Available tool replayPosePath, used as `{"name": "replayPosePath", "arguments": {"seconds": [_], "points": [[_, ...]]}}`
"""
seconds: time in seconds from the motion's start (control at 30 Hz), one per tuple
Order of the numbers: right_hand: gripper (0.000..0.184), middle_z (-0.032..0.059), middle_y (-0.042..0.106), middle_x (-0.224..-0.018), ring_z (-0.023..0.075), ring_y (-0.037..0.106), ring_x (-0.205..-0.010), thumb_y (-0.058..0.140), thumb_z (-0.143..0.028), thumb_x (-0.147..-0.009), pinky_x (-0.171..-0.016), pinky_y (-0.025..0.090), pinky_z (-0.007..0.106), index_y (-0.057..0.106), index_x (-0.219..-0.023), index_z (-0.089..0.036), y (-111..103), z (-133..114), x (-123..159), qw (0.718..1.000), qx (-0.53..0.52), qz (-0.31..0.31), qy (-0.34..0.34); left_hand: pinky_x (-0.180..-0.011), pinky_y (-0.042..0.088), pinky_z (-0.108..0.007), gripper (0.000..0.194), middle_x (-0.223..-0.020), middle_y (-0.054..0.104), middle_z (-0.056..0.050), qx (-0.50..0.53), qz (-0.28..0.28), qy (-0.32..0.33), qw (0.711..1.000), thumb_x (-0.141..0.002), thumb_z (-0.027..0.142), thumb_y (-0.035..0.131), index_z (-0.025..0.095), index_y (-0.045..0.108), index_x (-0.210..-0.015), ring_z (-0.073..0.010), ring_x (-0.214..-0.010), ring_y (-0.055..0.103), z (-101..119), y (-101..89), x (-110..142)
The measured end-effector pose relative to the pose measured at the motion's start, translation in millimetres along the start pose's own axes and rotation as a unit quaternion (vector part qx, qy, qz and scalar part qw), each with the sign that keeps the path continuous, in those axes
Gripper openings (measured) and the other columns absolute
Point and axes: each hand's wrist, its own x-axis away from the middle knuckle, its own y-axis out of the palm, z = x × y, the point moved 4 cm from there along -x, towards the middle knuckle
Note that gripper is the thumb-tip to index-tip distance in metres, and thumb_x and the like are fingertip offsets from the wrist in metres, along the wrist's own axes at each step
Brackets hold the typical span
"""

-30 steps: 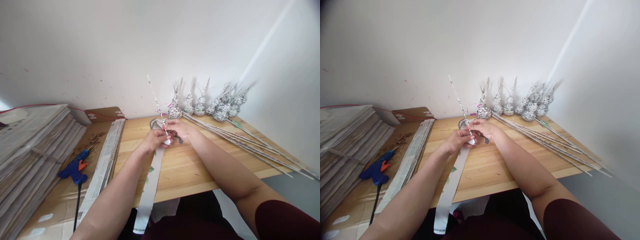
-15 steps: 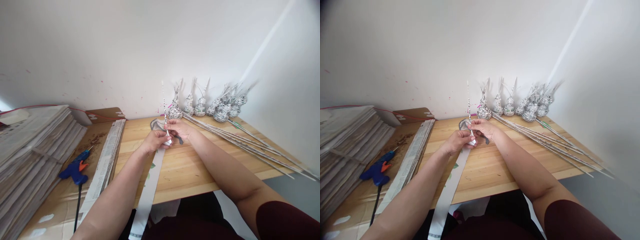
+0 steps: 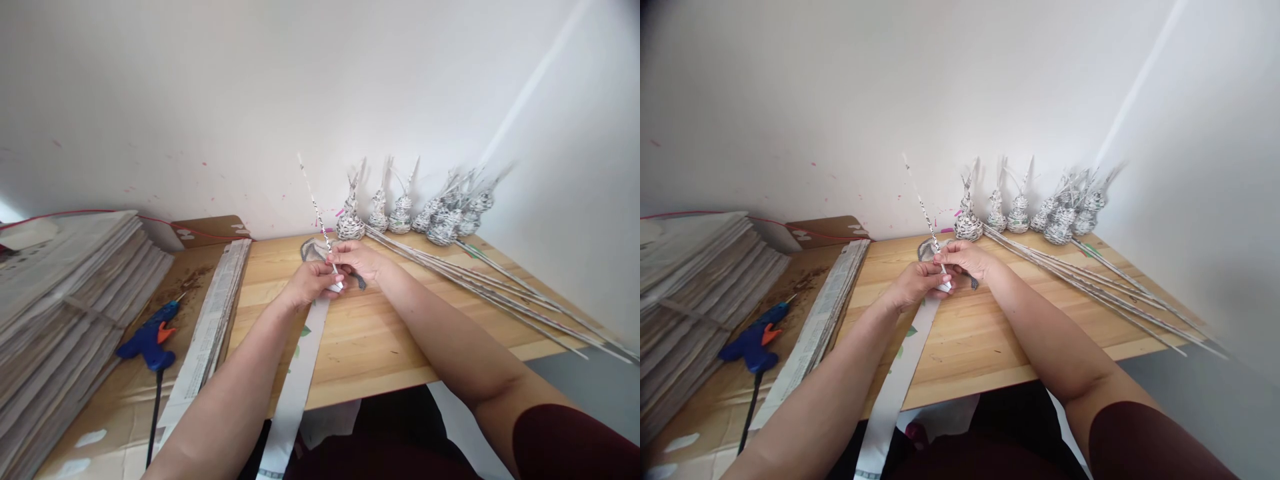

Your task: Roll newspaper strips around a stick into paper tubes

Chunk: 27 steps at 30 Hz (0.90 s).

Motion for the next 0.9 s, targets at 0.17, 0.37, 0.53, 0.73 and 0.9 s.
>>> {"name": "replayPosePath", "arguments": {"seconds": [0.17,0.37,0.53,0.73,0.9], "points": [[0.036,-0.0047,0.052,-0.048,0.0049,0.042,-0.041,0.08,-0.043,-0.065,-0.038,0.028,0.018,0.058,-0.065,-0.014,1.8,-4.9,3.7,1.0,-0.009,0.002,-0.004,-0.07,0.055,-0.031,0.039,-0.089,0.072,-0.011,0.005,-0.011,0.007,1.0,-0.067,0.045,0.078,0.013,0.073,-0.089,-0.02,-0.081,0.067,-0.5,-1.2,0.2],[0.035,-0.0001,0.061,-0.06,0.0067,0.05,-0.049,0.078,-0.042,-0.069,-0.042,0.032,0.019,0.071,-0.086,-0.011,-4.2,-1.4,3.9,0.998,-0.005,-0.056,0.012,-0.068,0.054,-0.03,0.037,-0.089,0.072,-0.01,0.005,-0.015,0.004,1.0,-0.067,0.045,0.077,0.014,0.074,-0.086,-0.0196,-0.08,0.067,-1.8,-1.2,0.4],[0.031,-0.0027,0.057,-0.052,0.0061,0.046,-0.044,0.082,-0.038,-0.064,-0.042,0.03,0.019,0.063,-0.068,-0.013,-3.1,-3.8,1.8,1.0,-0.009,-0.002,-0.001,-0.07,0.054,-0.031,0.039,-0.088,0.072,-0.011,-0.007,-0.004,0.014,1.0,-0.066,0.046,0.077,0.013,0.074,-0.085,-0.0202,-0.082,0.066,2.1,0.4,1.5],[0.032,-0.0079,0.044,-0.046,0.0055,0.039,-0.042,0.077,-0.043,-0.07,-0.042,0.033,0.019,0.066,-0.077,-0.014,-1.8,-8.3,6.1,0.999,-0.031,-0.02,0.002,-0.069,0.054,-0.031,0.036,-0.087,0.072,-0.01,-0.005,0.0,0.004,1.0,-0.066,0.045,0.078,0.014,0.074,-0.083,-0.019,-0.079,0.065,2.6,0.1,2.5],[0.035,-0.0009,0.06,-0.059,0.0101,0.053,-0.051,0.078,-0.041,-0.068,-0.046,0.04,0.022,0.069,-0.087,-0.012,-3.4,-3.8,5.9,0.997,-0.026,-0.056,0.036,-0.071,0.054,-0.031,0.037,-0.089,0.071,-0.011,0.001,-0.012,0.002,1.0,-0.067,0.046,0.077,0.013,0.074,-0.084,-0.0197,-0.081,0.065,1.2,1.5,2.8]]}}
